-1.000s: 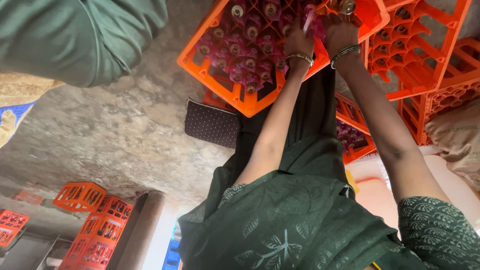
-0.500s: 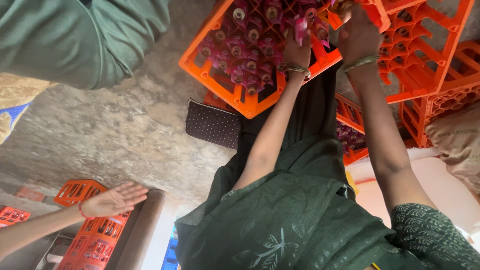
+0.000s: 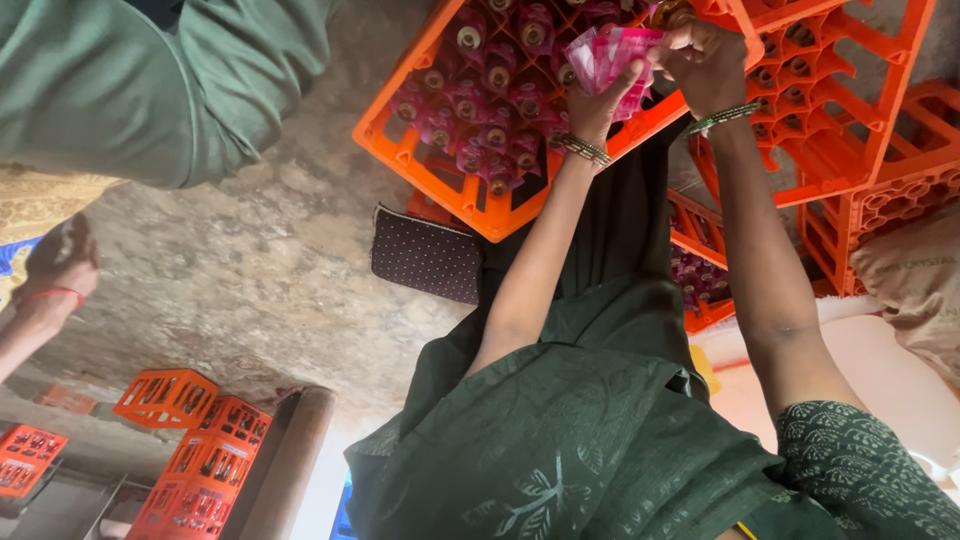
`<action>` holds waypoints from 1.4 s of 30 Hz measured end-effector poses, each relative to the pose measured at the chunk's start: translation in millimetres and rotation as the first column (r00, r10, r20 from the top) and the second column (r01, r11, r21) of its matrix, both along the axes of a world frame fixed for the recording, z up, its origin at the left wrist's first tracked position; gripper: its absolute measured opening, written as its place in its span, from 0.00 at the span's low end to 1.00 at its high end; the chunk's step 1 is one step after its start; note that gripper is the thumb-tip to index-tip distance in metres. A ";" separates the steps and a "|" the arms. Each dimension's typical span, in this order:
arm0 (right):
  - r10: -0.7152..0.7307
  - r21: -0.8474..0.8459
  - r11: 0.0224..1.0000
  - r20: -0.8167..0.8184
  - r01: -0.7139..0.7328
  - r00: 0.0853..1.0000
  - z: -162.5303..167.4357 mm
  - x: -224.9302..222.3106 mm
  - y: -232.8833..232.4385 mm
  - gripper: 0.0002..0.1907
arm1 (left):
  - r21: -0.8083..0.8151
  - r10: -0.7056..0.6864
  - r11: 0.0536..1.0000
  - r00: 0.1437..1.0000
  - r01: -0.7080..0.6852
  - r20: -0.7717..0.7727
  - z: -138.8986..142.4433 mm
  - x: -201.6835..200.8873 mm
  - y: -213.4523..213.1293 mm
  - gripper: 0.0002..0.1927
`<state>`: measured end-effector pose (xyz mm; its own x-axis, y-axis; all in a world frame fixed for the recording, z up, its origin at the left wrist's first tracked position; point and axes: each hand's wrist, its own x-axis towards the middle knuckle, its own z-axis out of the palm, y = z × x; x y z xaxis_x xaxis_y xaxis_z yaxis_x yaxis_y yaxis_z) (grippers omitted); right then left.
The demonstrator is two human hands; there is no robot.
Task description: The person sits on the floor and wraps small pink packets around the necks of glass bottles filled with orange liquid. They place the wrapped bottles into orange plastic crates. Another person occasionally hands bottles to the camera wearer.
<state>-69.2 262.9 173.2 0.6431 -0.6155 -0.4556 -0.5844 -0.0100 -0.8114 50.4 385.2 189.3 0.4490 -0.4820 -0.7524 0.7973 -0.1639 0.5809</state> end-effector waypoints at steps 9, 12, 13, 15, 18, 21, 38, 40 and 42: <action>0.065 -0.030 0.998 0.062 -0.063 0.996 14.9 -14.4 -15.1 0.06 | -0.064 0.072 0.996 0.986 -0.063 0.152 -5.5 11.9 8.6 0.30; 0.107 -0.167 0.981 0.050 -0.097 0.993 19.1 -5.9 -10.3 0.08 | -0.053 0.094 0.995 0.986 -0.087 0.135 -4.0 16.4 3.2 0.29; 0.103 -0.187 0.978 0.026 -0.097 0.994 21.0 -3.2 -9.0 0.08 | -0.035 0.076 0.997 0.996 -0.074 0.049 -3.4 17.0 1.9 0.27; 0.092 -0.226 0.970 -0.021 -0.095 0.996 23.6 3.3 -5.7 0.07 | -0.029 -0.001 1.000 1.000 0.000 -0.010 -1.9 18.8 0.0 0.27; 0.006 0.037 0.999 -0.080 -0.003 0.997 24.8 9.7 -2.9 0.08 | -0.031 -0.086 0.996 0.994 0.088 0.070 0.4 19.9 0.8 0.26; -0.031 0.186 0.983 0.183 -0.003 0.983 21.8 8.8 -0.8 0.16 | 0.004 0.001 1.000 0.996 -0.001 0.089 4.3 20.8 1.9 0.29; -0.198 0.353 0.917 -0.002 0.186 0.980 12.2 -0.1 5.4 0.05 | 0.053 -0.021 0.998 0.992 0.015 0.121 6.6 21.8 2.4 0.21; -0.154 0.369 0.911 -0.112 0.185 0.982 14.2 2.2 6.3 0.06 | 0.074 -0.047 0.997 0.985 0.035 0.165 6.2 21.8 4.0 0.20; -0.054 0.325 0.934 -0.280 0.147 0.959 14.7 3.1 8.4 0.10 | 0.018 -0.003 1.000 0.988 0.000 0.158 6.8 21.4 4.7 0.17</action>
<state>-66.0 271.3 187.9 0.4148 -0.4487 -0.7916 -0.7594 0.3084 -0.5728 71.8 389.9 196.1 0.5620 -0.4698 -0.6808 0.6958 -0.1765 0.6962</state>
